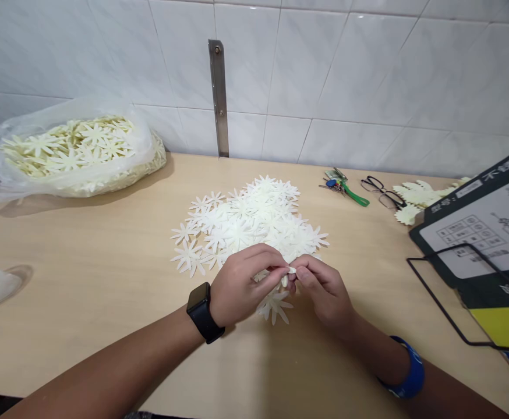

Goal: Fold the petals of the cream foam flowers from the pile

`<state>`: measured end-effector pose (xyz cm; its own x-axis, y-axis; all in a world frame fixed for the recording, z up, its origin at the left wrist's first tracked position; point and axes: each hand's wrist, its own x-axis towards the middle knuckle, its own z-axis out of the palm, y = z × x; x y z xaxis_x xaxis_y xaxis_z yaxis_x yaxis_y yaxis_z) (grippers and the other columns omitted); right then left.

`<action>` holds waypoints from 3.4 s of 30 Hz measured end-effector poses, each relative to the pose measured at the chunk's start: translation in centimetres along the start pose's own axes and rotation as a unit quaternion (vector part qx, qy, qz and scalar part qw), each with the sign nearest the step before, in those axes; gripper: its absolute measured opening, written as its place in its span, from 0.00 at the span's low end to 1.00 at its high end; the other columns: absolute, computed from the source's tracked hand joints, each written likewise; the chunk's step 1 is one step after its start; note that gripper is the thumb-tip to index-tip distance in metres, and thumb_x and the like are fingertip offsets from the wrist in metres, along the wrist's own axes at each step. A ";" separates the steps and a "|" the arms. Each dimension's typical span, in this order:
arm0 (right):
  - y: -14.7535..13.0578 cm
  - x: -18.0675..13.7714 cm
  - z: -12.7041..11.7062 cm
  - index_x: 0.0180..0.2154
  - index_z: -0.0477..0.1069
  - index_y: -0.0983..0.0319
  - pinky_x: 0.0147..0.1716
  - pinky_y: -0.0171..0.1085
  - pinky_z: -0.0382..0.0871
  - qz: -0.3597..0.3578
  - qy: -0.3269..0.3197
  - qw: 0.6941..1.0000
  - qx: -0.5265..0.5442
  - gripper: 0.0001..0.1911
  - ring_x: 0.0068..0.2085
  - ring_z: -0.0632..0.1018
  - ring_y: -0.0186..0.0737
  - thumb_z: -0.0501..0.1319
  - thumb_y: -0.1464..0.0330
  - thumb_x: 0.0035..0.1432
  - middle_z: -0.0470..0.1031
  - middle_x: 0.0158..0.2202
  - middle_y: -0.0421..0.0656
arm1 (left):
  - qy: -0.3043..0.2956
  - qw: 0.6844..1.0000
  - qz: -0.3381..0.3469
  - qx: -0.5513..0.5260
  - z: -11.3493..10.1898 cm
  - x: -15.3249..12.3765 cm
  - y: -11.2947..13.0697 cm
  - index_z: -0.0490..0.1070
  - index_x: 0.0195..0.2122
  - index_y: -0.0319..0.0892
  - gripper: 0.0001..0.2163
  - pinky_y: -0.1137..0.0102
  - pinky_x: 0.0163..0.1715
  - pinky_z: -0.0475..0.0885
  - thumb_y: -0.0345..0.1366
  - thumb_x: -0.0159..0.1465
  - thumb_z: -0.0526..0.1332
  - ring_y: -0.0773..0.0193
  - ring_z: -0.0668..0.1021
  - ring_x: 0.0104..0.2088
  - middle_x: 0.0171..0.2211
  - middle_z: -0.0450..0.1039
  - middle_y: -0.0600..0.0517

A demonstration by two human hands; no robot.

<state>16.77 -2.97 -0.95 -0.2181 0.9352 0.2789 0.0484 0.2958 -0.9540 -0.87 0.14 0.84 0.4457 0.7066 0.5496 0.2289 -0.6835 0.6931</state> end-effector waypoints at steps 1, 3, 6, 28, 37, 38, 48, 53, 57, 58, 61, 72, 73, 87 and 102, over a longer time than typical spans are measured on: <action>0.0 0.0 0.1 0.30 0.68 0.60 0.28 0.34 0.66 0.006 0.004 1.000 -0.003 0.11 0.27 0.70 0.35 0.55 0.66 0.65 0.68 0.25 0.38 | 0.000 1.000 0.008 0.009 0.1 0.0 0.0 0.75 0.34 0.39 0.04 0.73 0.37 0.72 0.28 0.64 0.60 0.67 0.77 0.35 0.33 0.76 0.49; -0.1 -0.1 0.2 0.30 0.68 0.60 0.26 0.33 0.64 0.012 0.014 1.000 -0.016 0.08 0.25 0.69 0.34 0.57 0.67 0.63 0.68 0.24 0.37 | -0.002 1.000 0.017 0.021 0.2 -0.1 0.1 0.74 0.34 0.38 0.05 0.73 0.37 0.72 0.28 0.64 0.59 0.67 0.77 0.35 0.33 0.76 0.49; -0.2 -0.2 0.2 0.28 0.68 0.60 0.26 0.33 0.64 0.012 0.032 0.999 -0.042 0.10 0.25 0.69 0.34 0.56 0.68 0.63 0.67 0.23 0.37 | -0.006 1.000 0.003 0.019 0.2 -0.1 0.5 0.73 0.34 0.39 0.05 0.72 0.37 0.71 0.28 0.64 0.59 0.67 0.77 0.34 0.32 0.76 0.50; 0.8 0.4 -0.6 0.24 0.65 0.60 0.26 0.34 0.61 0.082 0.186 0.979 0.009 0.12 0.24 0.68 0.34 0.56 0.71 0.61 0.65 0.20 0.36 | 0.173 0.864 -0.359 -0.308 -2.8 2.3 -3.0 0.67 0.39 0.43 0.10 0.71 0.29 0.74 0.32 0.55 0.64 0.69 0.75 0.23 0.19 0.65 0.60; 0.8 0.3 -0.6 0.23 0.65 0.60 0.26 0.34 0.61 0.080 0.184 0.980 0.009 0.13 0.24 0.67 0.35 0.56 0.70 0.60 0.65 0.19 0.37 | 0.252 0.926 -0.273 -0.069 -6.0 3.3 -5.2 0.74 0.29 0.38 0.09 0.70 0.40 0.70 0.36 0.59 0.56 0.64 0.74 0.35 0.34 0.75 0.50; 0.9 0.3 -0.7 0.23 0.65 0.60 0.26 0.34 0.61 0.081 0.183 0.980 0.009 0.13 0.24 0.68 0.35 0.56 0.70 0.60 0.65 0.19 0.37 | 0.257 0.930 -0.262 -0.014 -6.4 3.3 -5.5 0.74 0.28 0.39 0.10 0.71 0.39 0.69 0.37 0.60 0.56 0.64 0.74 0.35 0.32 0.75 0.51; 0.9 0.3 -0.6 0.24 0.66 0.60 0.26 0.35 0.61 0.083 0.178 0.981 -0.003 0.13 0.24 0.67 0.35 0.57 0.69 0.61 0.65 0.20 0.37 | 0.124 0.906 -0.335 0.228 -7.8 2.9 -8.8 0.69 0.17 0.42 0.14 0.66 0.36 0.66 0.37 0.59 0.55 0.57 0.75 0.31 0.22 0.73 0.51; 0.7 0.2 -0.6 0.24 0.65 0.60 0.26 0.34 0.62 0.084 0.179 0.980 -0.007 0.13 0.24 0.67 0.35 0.57 0.69 0.61 0.65 0.20 0.37 | 0.184 0.902 -0.258 0.294 -7.4 2.9 -8.3 0.74 0.29 0.43 0.08 0.54 0.56 0.59 0.36 0.60 0.57 0.50 0.69 0.56 0.52 0.71 0.46; 0.5 0.3 -0.4 0.24 0.65 0.60 0.26 0.34 0.62 0.089 0.179 0.980 -0.005 0.13 0.24 0.67 0.35 0.57 0.67 0.62 0.64 0.20 0.37 | 0.156 0.948 -0.094 0.262 -5.9 2.5 -6.8 0.74 0.43 0.42 0.10 0.57 0.59 0.61 0.35 0.65 0.55 0.56 0.68 0.58 0.55 0.69 0.45; 0.5 0.3 -0.4 0.25 0.66 0.60 0.26 0.34 0.63 0.089 0.179 0.980 -0.004 0.13 0.24 0.67 0.35 0.57 0.66 0.62 0.64 0.20 0.37 | 0.115 0.960 -0.070 0.247 -5.3 2.4 -6.4 0.73 0.45 0.42 0.11 0.58 0.60 0.61 0.36 0.66 0.54 0.57 0.68 0.59 0.57 0.69 0.46; 0.6 0.5 -0.3 0.25 0.66 0.60 0.26 0.35 0.63 0.087 0.182 0.980 -0.005 0.13 0.24 0.67 0.35 0.58 0.64 0.62 0.63 0.21 0.37 | -0.050 0.964 -0.070 0.251 -3.4 1.9 -6.0 0.69 0.55 0.45 0.17 0.52 0.63 0.55 0.41 0.68 0.52 0.53 0.61 0.65 0.63 0.62 0.47; 0.7 0.6 -0.2 0.25 0.65 0.60 0.25 0.34 0.61 0.091 0.168 0.981 -0.024 0.14 0.25 0.66 0.35 0.57 0.63 0.62 0.63 0.20 0.37 | -0.149 0.935 -0.071 0.314 -4.0 3.8 -8.4 0.63 0.60 0.47 0.19 0.40 0.63 0.42 0.41 0.69 0.50 0.46 0.55 0.67 0.66 0.56 0.47; 0.8 0.6 -0.2 0.25 0.65 0.60 0.25 0.34 0.60 0.091 0.168 0.981 -0.024 0.14 0.25 0.66 0.35 0.57 0.63 0.62 0.63 0.20 0.37 | -0.099 0.945 -0.066 0.305 -3.8 4.0 -7.7 0.66 0.57 0.46 0.17 0.41 0.63 0.44 0.37 0.69 0.49 0.48 0.57 0.66 0.64 0.59 0.47; 2.1 5.8 0.9 0.29 0.67 0.60 0.26 0.34 0.62 0.026 0.157 0.987 -0.020 0.12 0.24 0.67 0.34 0.55 0.63 0.65 0.63 0.20 0.35 | 0.077 0.995 0.009 0.064 0.2 3.0 -4.6 0.69 0.47 0.41 0.09 0.66 0.44 0.72 0.29 0.66 0.57 0.62 0.74 0.42 0.42 0.70 0.46; 1.7 3.5 0.9 0.29 0.68 0.60 0.27 0.35 0.62 -0.053 0.133 0.986 -0.085 0.12 0.26 0.67 0.35 0.52 0.68 0.65 0.65 0.22 0.36 | 0.053 0.983 0.136 0.115 -0.2 2.0 -4.0 0.73 0.48 0.43 0.13 0.66 0.42 0.73 0.27 0.62 0.62 0.63 0.74 0.41 0.43 0.74 0.47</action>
<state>15.25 0.59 -1.68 0.0318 0.9081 0.4175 0.2067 0.4027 -0.8917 -1.03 4.37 -0.76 0.4274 0.4990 0.7539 0.3088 -0.8643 0.3970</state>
